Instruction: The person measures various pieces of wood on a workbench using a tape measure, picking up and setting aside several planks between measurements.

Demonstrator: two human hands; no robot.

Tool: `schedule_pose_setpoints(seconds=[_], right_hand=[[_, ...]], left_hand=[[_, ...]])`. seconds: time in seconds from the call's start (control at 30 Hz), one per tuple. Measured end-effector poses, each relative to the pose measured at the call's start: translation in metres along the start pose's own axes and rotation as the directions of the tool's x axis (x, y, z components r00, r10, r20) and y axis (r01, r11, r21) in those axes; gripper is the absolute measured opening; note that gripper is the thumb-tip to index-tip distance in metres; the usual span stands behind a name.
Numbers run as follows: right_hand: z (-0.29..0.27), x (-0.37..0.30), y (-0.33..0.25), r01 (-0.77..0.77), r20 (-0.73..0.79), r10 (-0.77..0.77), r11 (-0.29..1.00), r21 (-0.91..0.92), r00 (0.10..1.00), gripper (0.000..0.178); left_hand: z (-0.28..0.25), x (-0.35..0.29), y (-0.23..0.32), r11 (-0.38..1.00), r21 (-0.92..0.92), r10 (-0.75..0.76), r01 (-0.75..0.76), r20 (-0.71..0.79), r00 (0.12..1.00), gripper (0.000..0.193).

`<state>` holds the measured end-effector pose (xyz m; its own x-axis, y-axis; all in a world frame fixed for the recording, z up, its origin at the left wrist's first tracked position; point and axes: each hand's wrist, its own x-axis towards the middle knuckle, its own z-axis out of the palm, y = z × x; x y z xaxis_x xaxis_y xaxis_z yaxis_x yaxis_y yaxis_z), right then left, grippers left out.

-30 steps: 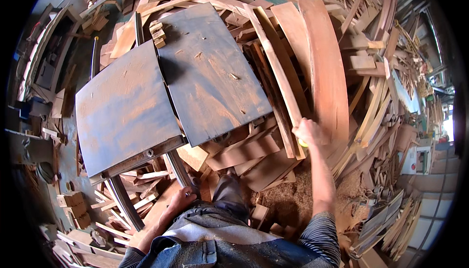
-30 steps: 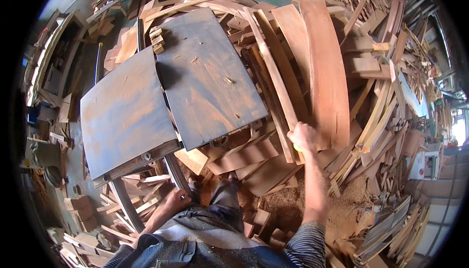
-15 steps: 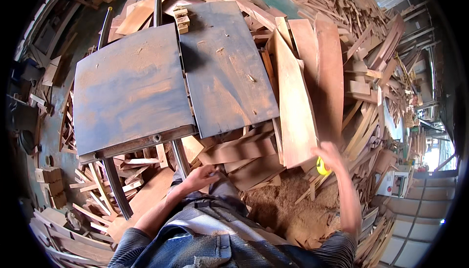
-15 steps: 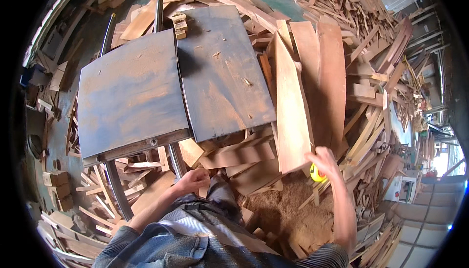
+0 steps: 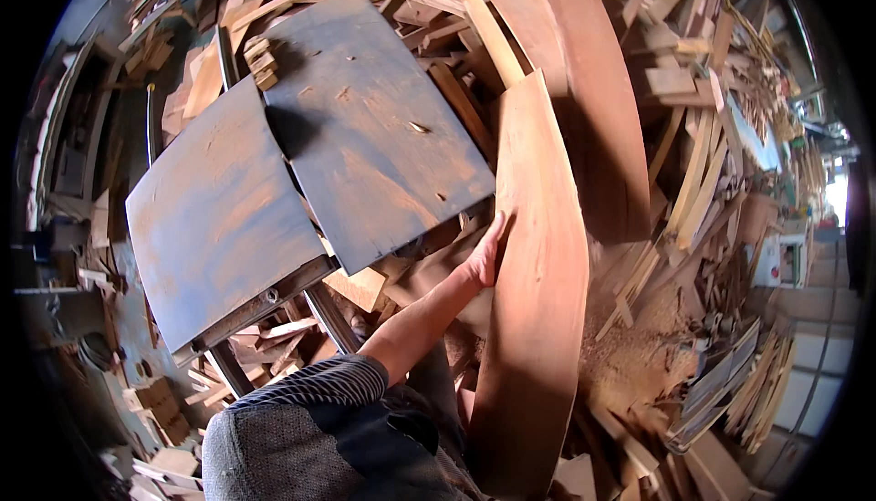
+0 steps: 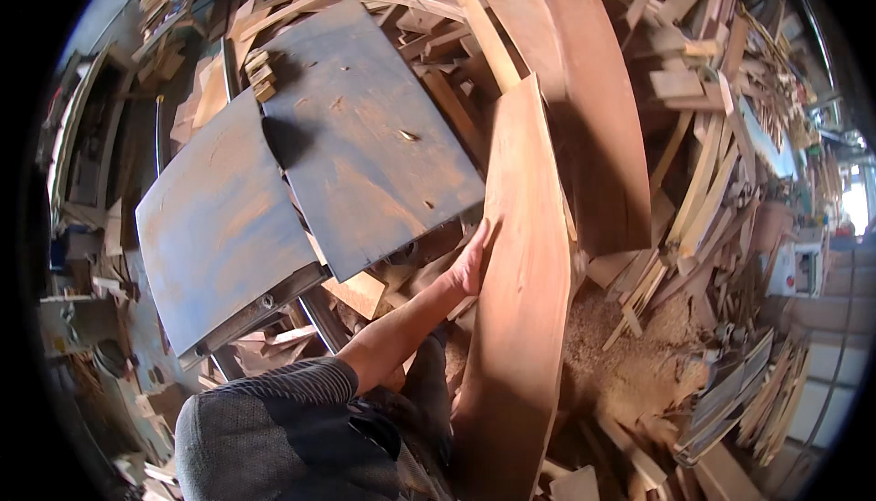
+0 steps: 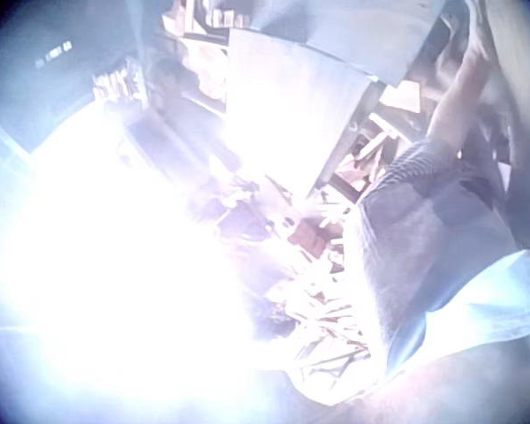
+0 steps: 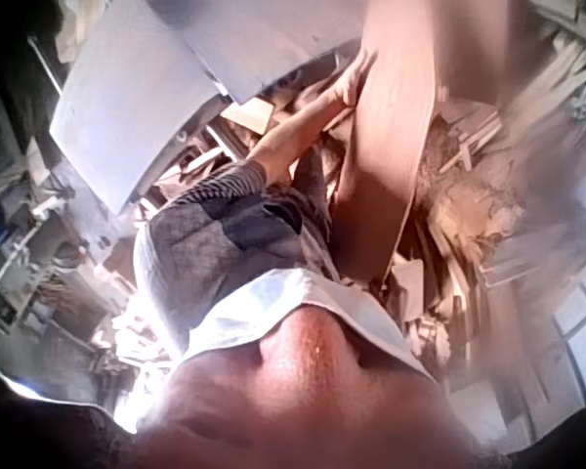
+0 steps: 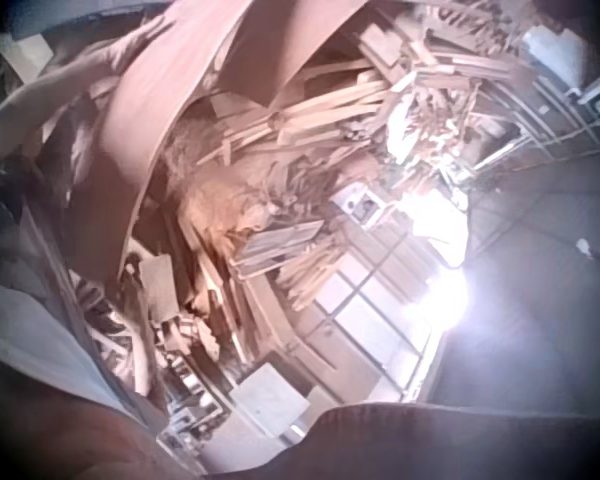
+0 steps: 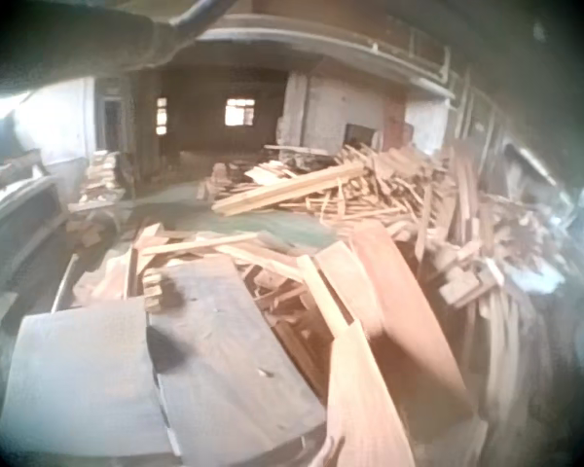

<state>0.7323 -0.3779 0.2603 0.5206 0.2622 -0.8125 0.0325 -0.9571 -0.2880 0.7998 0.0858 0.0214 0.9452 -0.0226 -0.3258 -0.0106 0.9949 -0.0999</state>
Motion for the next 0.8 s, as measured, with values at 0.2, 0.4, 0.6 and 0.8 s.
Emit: schedule_pose_setpoints(seconds=[0.2, 0.4, 0.6, 0.8], right_hand=[[0.059, -0.030, 0.043, -0.125, 0.014, 0.125, 0.973, 0.196, 0.992, 0.032], [0.054, -0.027, 0.052, 0.025, -0.032, -0.020, 0.982, 0.186, 0.999, 0.034], [-0.005, 0.041, 0.021, 0.374, -0.084, -0.368, 0.925, 0.066, 0.926, 0.040], [-0.005, 0.123, -0.119, 0.297, -0.164, -0.248, 0.770, 0.565, 0.955, 0.032]], left_hand=[[0.011, -0.008, -0.049, 0.980, 0.193, 0.068, -0.053, -0.072, 0.995, 0.089], [0.035, -0.152, -0.048, 0.931, 0.275, 0.240, -0.239, 0.032, 0.970, 0.108], [0.011, -0.327, -0.018, 0.742, 0.207, 0.659, -0.638, -0.045, 0.751, 0.113], [-0.055, -0.437, 0.008, 0.428, 0.059, 0.876, -0.902, -0.273, 0.397, 0.107]])
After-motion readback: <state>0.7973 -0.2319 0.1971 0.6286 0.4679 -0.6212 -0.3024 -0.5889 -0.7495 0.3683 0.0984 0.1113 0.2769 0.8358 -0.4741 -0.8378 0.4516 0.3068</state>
